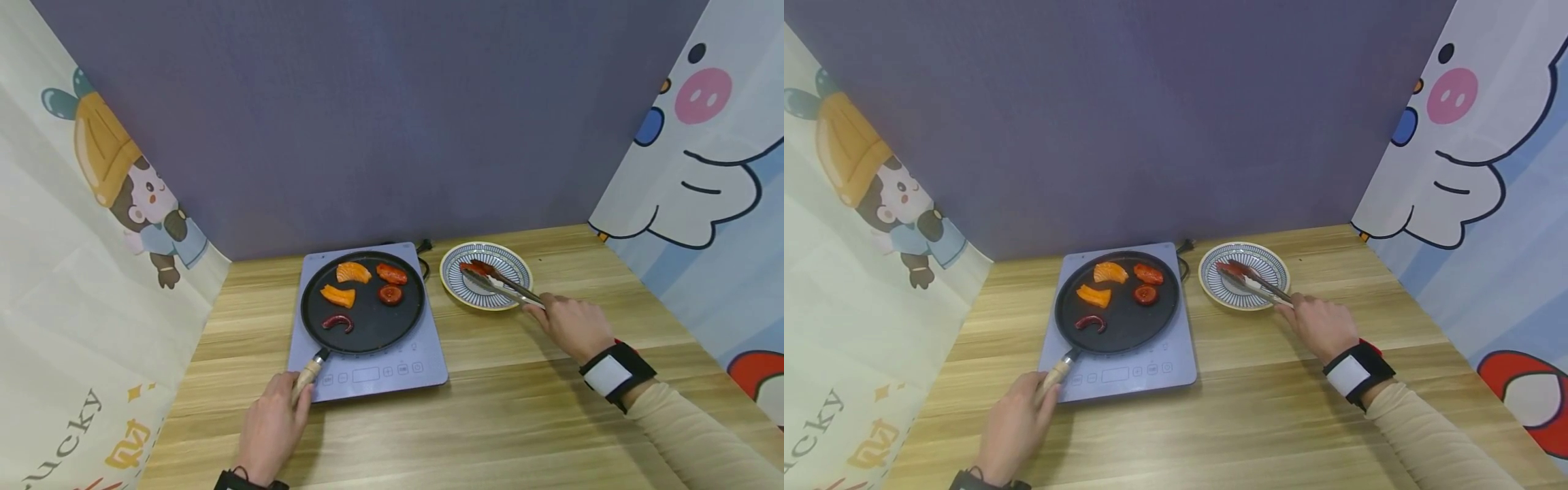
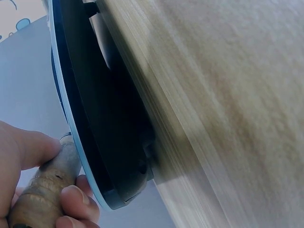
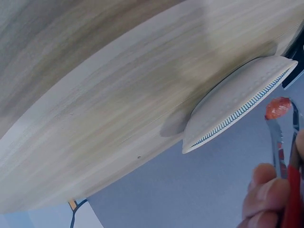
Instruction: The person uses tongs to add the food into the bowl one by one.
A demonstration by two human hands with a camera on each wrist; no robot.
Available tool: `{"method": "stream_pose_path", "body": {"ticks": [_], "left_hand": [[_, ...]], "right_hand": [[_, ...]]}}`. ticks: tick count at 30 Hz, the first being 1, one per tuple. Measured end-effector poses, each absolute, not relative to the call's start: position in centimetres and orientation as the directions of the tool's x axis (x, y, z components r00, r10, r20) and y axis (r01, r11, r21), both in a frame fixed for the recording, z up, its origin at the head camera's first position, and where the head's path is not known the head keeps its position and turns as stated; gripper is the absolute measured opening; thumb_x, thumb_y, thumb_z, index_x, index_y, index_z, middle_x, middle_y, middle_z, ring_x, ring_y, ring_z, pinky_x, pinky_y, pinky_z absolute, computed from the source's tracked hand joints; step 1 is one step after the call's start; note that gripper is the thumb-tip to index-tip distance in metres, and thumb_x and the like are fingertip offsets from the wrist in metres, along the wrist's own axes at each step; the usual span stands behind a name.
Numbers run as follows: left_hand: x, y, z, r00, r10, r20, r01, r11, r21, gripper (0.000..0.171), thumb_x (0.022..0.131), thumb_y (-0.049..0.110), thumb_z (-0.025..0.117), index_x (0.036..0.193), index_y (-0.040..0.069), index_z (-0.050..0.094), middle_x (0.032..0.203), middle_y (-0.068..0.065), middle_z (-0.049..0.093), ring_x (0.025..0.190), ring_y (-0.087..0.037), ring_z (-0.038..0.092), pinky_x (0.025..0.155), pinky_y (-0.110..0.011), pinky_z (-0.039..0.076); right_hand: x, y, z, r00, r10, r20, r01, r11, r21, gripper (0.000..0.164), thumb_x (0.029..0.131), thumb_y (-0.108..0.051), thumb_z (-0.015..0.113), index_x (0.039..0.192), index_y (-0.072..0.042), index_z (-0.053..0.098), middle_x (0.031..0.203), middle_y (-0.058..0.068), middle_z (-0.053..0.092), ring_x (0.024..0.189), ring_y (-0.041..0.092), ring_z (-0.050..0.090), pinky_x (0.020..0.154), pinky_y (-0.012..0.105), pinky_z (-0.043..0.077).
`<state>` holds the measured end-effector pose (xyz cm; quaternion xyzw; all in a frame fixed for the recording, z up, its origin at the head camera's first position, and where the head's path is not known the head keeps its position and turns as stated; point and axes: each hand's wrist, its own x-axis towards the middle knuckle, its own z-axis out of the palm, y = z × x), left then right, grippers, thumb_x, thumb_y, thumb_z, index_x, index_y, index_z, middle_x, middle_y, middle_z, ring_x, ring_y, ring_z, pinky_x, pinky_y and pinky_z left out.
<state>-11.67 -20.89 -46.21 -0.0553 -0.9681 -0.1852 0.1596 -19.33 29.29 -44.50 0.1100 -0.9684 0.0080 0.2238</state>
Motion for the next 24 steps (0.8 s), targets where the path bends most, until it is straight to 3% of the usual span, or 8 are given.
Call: {"method": "stream_pose_path", "body": {"ticks": [17, 24], "left_hand": [[-11.6, -20.9, -46.2, -0.936, 0.054, 0.347, 0.179, 0.922, 0.342, 0.028, 0.086, 0.024, 0.069, 0.099, -0.001, 0.064, 0.074, -0.004, 0.051, 0.049, -0.010, 0.039, 0.042, -0.028, 0.030], [-11.6, -20.9, -46.2, -0.938, 0.050, 0.342, 0.174, 0.923, 0.343, 0.028, 0.086, 0.024, 0.069, 0.099, -0.001, 0.064, 0.074, -0.004, 0.051, 0.050, -0.011, 0.040, 0.043, -0.028, 0.030]], "right_hand": [[-18.9, 26.5, -43.2, -0.823, -0.276, 0.497, -0.286, 0.956, 0.056, 0.036, 0.086, -0.042, 0.066, 0.084, -0.006, 0.059, 0.054, -0.003, 0.040, 0.039, 0.015, 0.040, 0.034, 0.034, 0.028], [-18.7, 25.2, -42.9, -0.792, -0.315, 0.524, -0.328, 0.942, 0.071, 0.036, 0.085, -0.041, 0.068, 0.081, -0.008, 0.057, 0.055, -0.003, 0.040, 0.040, 0.016, 0.042, 0.035, 0.037, 0.031]]}}
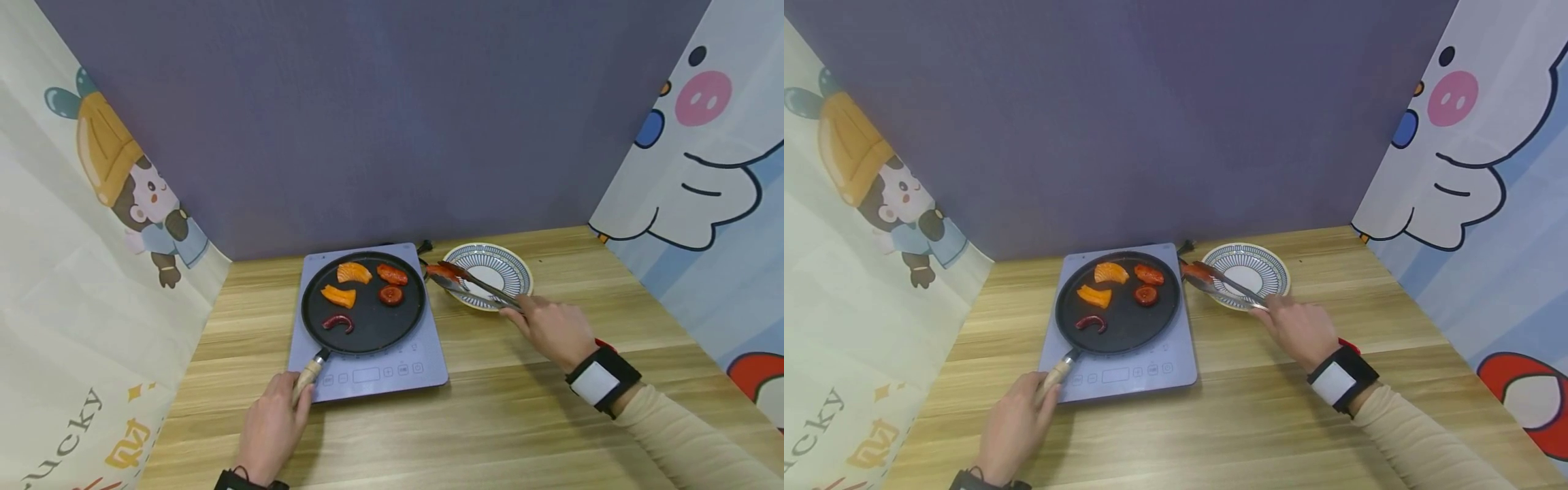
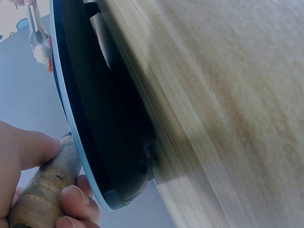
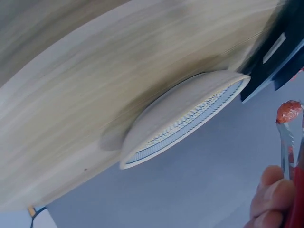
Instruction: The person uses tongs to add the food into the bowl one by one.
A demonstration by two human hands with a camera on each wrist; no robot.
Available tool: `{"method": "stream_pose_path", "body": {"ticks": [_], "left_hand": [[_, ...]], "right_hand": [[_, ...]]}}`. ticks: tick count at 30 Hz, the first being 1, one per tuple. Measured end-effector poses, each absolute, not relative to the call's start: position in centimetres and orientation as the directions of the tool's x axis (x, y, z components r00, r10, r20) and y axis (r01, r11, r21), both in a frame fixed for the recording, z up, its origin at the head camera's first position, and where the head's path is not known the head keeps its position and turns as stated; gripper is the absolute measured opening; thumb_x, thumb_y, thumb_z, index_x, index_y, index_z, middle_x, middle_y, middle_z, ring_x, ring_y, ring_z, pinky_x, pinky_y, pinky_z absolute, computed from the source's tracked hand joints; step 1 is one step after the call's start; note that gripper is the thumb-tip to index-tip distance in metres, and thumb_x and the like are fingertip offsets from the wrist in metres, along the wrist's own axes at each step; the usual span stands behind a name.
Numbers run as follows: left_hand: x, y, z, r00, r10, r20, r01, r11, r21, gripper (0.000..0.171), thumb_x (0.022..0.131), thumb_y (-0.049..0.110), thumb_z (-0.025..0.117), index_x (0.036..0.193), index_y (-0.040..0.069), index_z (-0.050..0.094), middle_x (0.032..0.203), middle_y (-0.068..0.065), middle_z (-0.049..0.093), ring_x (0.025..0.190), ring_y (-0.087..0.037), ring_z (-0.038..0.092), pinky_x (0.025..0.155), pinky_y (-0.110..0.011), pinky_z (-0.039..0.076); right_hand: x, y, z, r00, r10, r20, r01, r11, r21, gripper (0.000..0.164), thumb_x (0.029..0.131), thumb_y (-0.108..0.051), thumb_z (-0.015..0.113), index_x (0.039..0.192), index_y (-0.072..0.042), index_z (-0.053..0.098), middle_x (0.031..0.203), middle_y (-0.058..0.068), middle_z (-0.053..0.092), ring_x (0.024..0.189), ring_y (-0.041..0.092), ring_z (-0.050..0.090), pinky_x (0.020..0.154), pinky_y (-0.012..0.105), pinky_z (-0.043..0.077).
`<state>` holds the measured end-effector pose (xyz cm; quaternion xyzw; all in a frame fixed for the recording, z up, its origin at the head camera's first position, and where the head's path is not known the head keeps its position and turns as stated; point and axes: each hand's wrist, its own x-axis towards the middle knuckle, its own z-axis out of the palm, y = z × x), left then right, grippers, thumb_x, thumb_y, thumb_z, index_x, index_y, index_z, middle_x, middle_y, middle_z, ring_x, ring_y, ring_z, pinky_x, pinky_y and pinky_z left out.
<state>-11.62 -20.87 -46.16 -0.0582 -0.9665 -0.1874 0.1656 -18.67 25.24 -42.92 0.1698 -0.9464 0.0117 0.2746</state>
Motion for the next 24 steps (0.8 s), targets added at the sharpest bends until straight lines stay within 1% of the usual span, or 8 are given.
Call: {"method": "stream_pose_path", "body": {"ticks": [3, 8, 12, 17, 24], "left_hand": [[-11.6, -20.8, -46.1, -0.937, 0.052, 0.346, 0.178, 0.922, 0.344, 0.028, 0.086, 0.024, 0.069, 0.099, -0.001, 0.064, 0.074, -0.004, 0.051, 0.050, -0.011, 0.039, 0.042, -0.028, 0.030], [-11.6, -20.8, -46.2, -0.934, 0.051, 0.354, 0.181, 0.921, 0.345, 0.028, 0.086, 0.023, 0.070, 0.098, -0.001, 0.065, 0.075, -0.004, 0.052, 0.050, -0.011, 0.041, 0.043, -0.029, 0.031], [-11.6, -20.9, -46.3, -0.935, 0.048, 0.351, 0.177, 0.922, 0.345, 0.028, 0.085, 0.023, 0.070, 0.098, -0.001, 0.065, 0.075, -0.005, 0.053, 0.051, -0.012, 0.041, 0.043, -0.029, 0.032], [-11.6, -20.9, -46.3, -0.938, 0.046, 0.344, 0.171, 0.923, 0.345, 0.028, 0.086, 0.024, 0.070, 0.099, -0.001, 0.065, 0.075, -0.005, 0.052, 0.051, -0.012, 0.041, 0.044, -0.029, 0.032], [-11.6, -20.9, -46.3, -0.937, 0.049, 0.345, 0.173, 0.924, 0.341, 0.029, 0.086, 0.024, 0.069, 0.099, -0.001, 0.065, 0.074, -0.004, 0.051, 0.050, -0.011, 0.040, 0.043, -0.028, 0.031]], "right_hand": [[-18.5, 24.6, -42.7, -0.787, -0.330, 0.521, -0.341, 0.937, 0.077, 0.036, 0.085, -0.042, 0.068, 0.079, -0.009, 0.054, 0.054, -0.003, 0.037, 0.040, 0.015, 0.040, 0.035, 0.035, 0.030], [-18.3, 23.5, -42.4, -0.783, -0.349, 0.515, -0.364, 0.928, 0.075, 0.034, 0.084, -0.041, 0.069, 0.076, -0.012, 0.053, 0.056, -0.005, 0.037, 0.042, 0.012, 0.037, 0.036, 0.032, 0.029], [-18.2, 22.6, -42.4, -0.749, -0.383, 0.541, -0.396, 0.913, 0.098, 0.034, 0.083, -0.040, 0.070, 0.077, -0.011, 0.053, 0.056, -0.004, 0.040, 0.042, 0.013, 0.041, 0.036, 0.034, 0.030], [-18.0, 21.4, -42.6, -0.730, -0.407, 0.549, -0.426, 0.899, 0.099, 0.035, 0.085, -0.045, 0.066, 0.081, -0.011, 0.056, 0.058, -0.003, 0.043, 0.043, 0.013, 0.042, 0.035, 0.032, 0.028], [-17.7, 20.1, -42.9, -0.695, -0.449, 0.562, -0.484, 0.870, 0.097, 0.035, 0.084, -0.043, 0.068, 0.080, -0.012, 0.051, 0.059, -0.004, 0.042, 0.043, 0.012, 0.041, 0.034, 0.032, 0.028]]}}
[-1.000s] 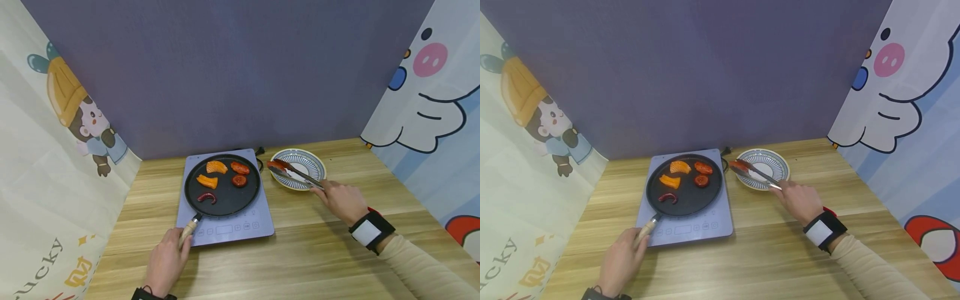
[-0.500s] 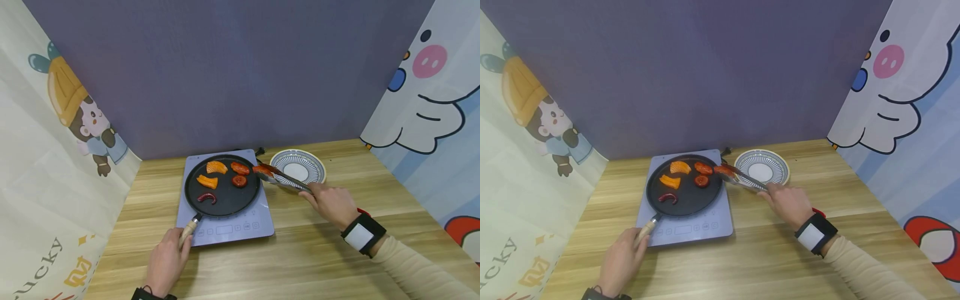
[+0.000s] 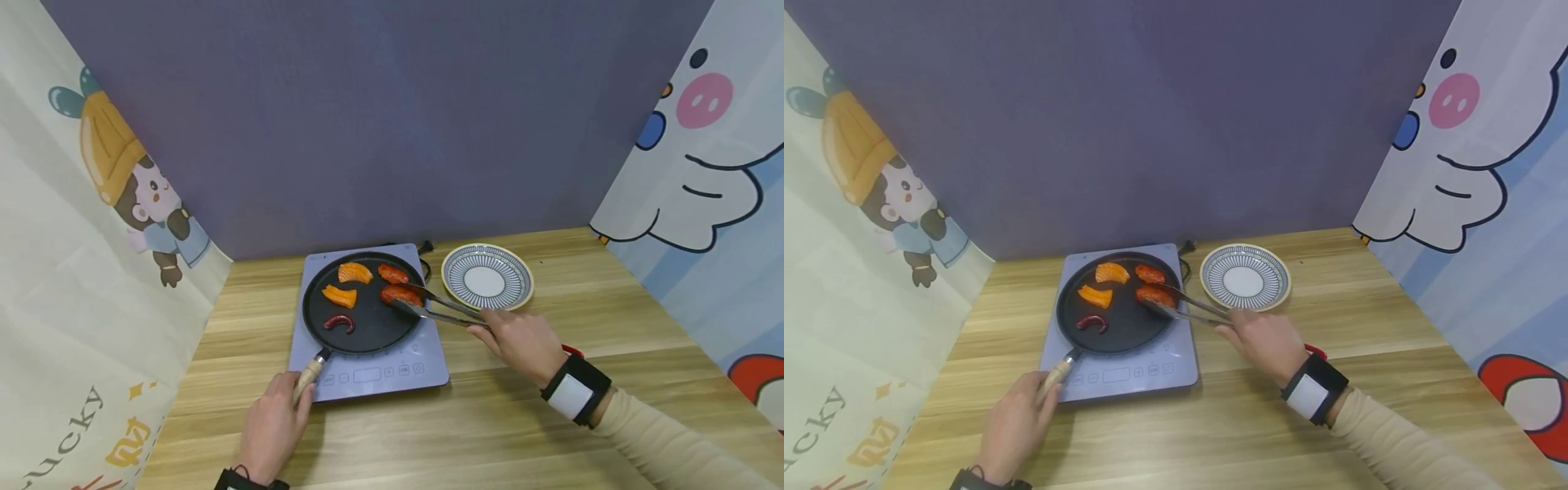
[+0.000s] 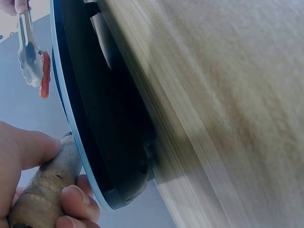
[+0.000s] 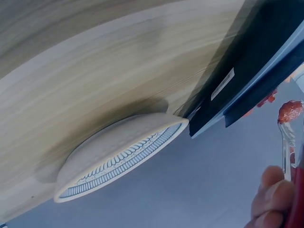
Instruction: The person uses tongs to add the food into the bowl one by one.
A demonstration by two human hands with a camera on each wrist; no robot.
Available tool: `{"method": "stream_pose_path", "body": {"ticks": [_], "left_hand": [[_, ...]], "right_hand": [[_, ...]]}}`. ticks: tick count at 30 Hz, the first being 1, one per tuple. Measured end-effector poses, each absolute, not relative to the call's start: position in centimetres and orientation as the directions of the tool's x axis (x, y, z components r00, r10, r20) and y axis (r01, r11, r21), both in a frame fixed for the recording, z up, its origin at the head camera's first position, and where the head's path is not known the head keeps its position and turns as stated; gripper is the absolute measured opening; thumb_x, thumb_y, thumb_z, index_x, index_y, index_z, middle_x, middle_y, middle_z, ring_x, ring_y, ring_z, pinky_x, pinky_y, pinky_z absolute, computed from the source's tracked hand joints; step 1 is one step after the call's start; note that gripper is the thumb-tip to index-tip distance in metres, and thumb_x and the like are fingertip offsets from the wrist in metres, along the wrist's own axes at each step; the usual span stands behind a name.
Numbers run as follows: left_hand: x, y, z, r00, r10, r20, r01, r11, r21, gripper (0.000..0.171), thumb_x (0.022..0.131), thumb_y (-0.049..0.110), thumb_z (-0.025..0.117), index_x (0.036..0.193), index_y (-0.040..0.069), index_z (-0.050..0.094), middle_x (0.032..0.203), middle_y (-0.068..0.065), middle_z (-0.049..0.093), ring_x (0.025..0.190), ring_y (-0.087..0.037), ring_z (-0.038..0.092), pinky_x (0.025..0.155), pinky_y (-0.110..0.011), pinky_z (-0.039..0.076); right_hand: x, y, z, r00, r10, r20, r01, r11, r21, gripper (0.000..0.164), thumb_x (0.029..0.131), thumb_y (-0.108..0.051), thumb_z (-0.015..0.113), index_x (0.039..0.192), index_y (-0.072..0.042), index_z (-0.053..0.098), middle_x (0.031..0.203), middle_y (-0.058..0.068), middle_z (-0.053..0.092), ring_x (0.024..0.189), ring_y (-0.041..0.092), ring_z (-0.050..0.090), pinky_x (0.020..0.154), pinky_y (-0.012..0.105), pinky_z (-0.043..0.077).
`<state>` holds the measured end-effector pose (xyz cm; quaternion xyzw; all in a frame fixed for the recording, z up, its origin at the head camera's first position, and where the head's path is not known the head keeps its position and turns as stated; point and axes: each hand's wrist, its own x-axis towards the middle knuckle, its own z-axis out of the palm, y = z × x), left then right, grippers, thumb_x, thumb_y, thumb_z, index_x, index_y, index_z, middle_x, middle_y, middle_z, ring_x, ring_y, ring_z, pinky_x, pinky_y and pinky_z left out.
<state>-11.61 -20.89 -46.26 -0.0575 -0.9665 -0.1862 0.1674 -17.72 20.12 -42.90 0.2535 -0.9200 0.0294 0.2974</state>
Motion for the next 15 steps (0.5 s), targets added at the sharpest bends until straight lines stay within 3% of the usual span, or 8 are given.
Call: {"method": "stream_pose_path", "body": {"ticks": [15], "left_hand": [[-11.6, -20.9, -46.2, -0.944, 0.046, 0.326, 0.163, 0.925, 0.344, 0.029, 0.086, 0.024, 0.069, 0.099, -0.001, 0.065, 0.074, -0.004, 0.051, 0.050, -0.011, 0.039, 0.042, -0.028, 0.030]], "right_hand": [[-17.8, 18.4, -43.6, -0.675, -0.495, 0.547, -0.540, 0.837, 0.092, 0.034, 0.084, -0.045, 0.068, 0.080, -0.014, 0.052, 0.059, -0.007, 0.042, 0.044, 0.010, 0.041, 0.036, 0.031, 0.027]]}}
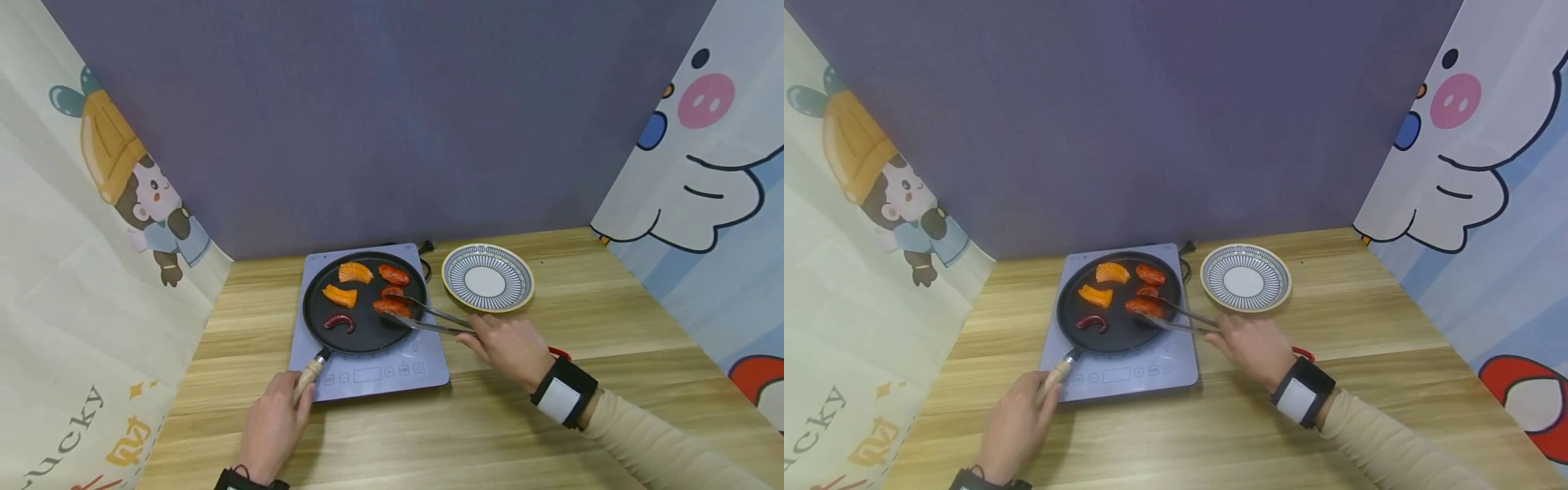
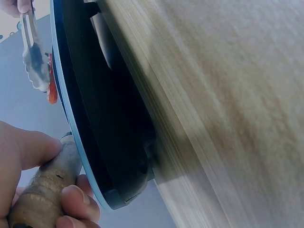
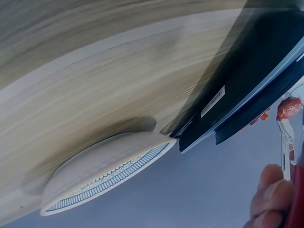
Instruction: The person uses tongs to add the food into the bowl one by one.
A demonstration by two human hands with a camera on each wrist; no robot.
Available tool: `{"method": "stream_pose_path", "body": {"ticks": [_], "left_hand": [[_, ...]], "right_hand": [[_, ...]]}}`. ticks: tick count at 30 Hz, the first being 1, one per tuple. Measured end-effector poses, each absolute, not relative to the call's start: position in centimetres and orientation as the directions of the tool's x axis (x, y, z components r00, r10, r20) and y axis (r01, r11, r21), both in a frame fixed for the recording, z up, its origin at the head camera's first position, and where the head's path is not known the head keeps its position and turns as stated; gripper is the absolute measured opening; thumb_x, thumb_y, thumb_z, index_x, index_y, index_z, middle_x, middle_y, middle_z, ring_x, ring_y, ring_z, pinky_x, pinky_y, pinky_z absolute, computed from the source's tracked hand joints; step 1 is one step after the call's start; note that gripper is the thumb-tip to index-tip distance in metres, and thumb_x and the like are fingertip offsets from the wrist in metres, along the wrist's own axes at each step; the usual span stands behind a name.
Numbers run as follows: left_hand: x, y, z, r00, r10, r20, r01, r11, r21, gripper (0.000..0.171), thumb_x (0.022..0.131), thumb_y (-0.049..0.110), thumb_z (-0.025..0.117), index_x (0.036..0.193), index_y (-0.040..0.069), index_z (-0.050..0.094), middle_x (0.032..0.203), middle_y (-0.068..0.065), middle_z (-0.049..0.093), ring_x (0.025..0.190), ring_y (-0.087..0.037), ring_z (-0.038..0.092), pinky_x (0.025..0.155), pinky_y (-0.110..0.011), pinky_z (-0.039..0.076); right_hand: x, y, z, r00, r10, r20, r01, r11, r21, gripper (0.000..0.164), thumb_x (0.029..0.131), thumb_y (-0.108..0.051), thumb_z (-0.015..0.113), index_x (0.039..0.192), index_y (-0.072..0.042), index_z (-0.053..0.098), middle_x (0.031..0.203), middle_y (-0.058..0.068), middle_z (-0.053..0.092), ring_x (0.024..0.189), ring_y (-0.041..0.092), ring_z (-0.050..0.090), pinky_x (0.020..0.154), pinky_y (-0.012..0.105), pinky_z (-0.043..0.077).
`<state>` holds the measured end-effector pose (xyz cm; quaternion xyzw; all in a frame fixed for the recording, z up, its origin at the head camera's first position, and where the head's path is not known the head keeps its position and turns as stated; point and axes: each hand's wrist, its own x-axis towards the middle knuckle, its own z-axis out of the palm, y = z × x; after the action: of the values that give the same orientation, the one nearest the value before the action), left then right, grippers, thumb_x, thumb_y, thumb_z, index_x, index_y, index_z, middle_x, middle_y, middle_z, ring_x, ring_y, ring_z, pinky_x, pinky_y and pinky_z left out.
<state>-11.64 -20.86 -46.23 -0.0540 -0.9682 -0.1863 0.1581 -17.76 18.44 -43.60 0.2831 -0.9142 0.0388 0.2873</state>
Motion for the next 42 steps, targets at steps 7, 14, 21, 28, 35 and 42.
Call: {"method": "stream_pose_path", "body": {"ticks": [7, 14, 21, 28, 35, 42], "left_hand": [[-11.7, -20.8, -46.2, -0.945, 0.042, 0.323, 0.160, 0.924, 0.347, 0.029, 0.087, 0.025, 0.069, 0.100, -0.001, 0.065, 0.075, -0.004, 0.052, 0.050, -0.011, 0.040, 0.043, -0.028, 0.031], [-11.6, -20.9, -46.4, -0.936, 0.057, 0.349, 0.184, 0.921, 0.343, 0.029, 0.086, 0.024, 0.069, 0.099, -0.001, 0.064, 0.074, -0.004, 0.051, 0.051, -0.011, 0.040, 0.043, -0.028, 0.031], [-11.4, -21.1, -46.5, -0.934, 0.054, 0.352, 0.183, 0.922, 0.342, 0.029, 0.086, 0.023, 0.070, 0.100, -0.001, 0.064, 0.075, -0.004, 0.052, 0.051, -0.011, 0.040, 0.044, -0.028, 0.032], [-11.3, -21.1, -46.5, -0.943, 0.045, 0.329, 0.163, 0.926, 0.342, 0.029, 0.086, 0.025, 0.069, 0.100, -0.001, 0.065, 0.074, -0.003, 0.050, 0.051, -0.011, 0.039, 0.044, -0.028, 0.032], [-11.6, -21.0, -46.5, -0.929, 0.059, 0.366, 0.193, 0.920, 0.341, 0.029, 0.085, 0.024, 0.070, 0.099, -0.001, 0.065, 0.073, -0.003, 0.051, 0.050, -0.009, 0.039, 0.043, -0.028, 0.031], [-11.7, -21.0, -46.5, -0.927, 0.057, 0.370, 0.194, 0.918, 0.345, 0.029, 0.085, 0.023, 0.070, 0.099, -0.001, 0.065, 0.074, -0.004, 0.052, 0.050, -0.010, 0.040, 0.043, -0.029, 0.032]], "right_hand": [[-17.8, 17.8, -43.9, -0.662, -0.519, 0.541, -0.560, 0.822, 0.104, 0.036, 0.086, -0.047, 0.065, 0.079, -0.014, 0.051, 0.059, -0.006, 0.044, 0.043, 0.012, 0.044, 0.036, 0.031, 0.026], [-17.9, 17.4, -43.6, -0.667, -0.534, 0.520, -0.567, 0.816, 0.112, 0.035, 0.085, -0.044, 0.068, 0.078, -0.014, 0.052, 0.058, -0.007, 0.043, 0.044, 0.009, 0.042, 0.037, 0.030, 0.027], [-17.8, 17.1, -43.5, -0.686, -0.531, 0.497, -0.558, 0.823, 0.109, 0.035, 0.086, -0.045, 0.067, 0.078, -0.014, 0.052, 0.057, -0.007, 0.043, 0.044, 0.008, 0.042, 0.037, 0.030, 0.029], [-17.8, 17.0, -43.4, -0.733, -0.508, 0.452, -0.544, 0.837, 0.060, 0.038, 0.086, -0.049, 0.065, 0.077, -0.016, 0.050, 0.057, -0.010, 0.038, 0.044, 0.005, 0.037, 0.038, 0.027, 0.026], [-17.8, 17.2, -42.9, -0.749, -0.487, 0.449, -0.532, 0.846, 0.030, 0.039, 0.086, -0.050, 0.065, 0.076, -0.016, 0.050, 0.057, -0.012, 0.036, 0.045, 0.005, 0.037, 0.038, 0.028, 0.029], [-17.9, 17.5, -42.8, -0.749, -0.484, 0.453, -0.527, 0.849, 0.036, 0.037, 0.084, -0.050, 0.068, 0.076, -0.017, 0.052, 0.057, -0.012, 0.037, 0.045, 0.005, 0.039, 0.039, 0.029, 0.029]]}}
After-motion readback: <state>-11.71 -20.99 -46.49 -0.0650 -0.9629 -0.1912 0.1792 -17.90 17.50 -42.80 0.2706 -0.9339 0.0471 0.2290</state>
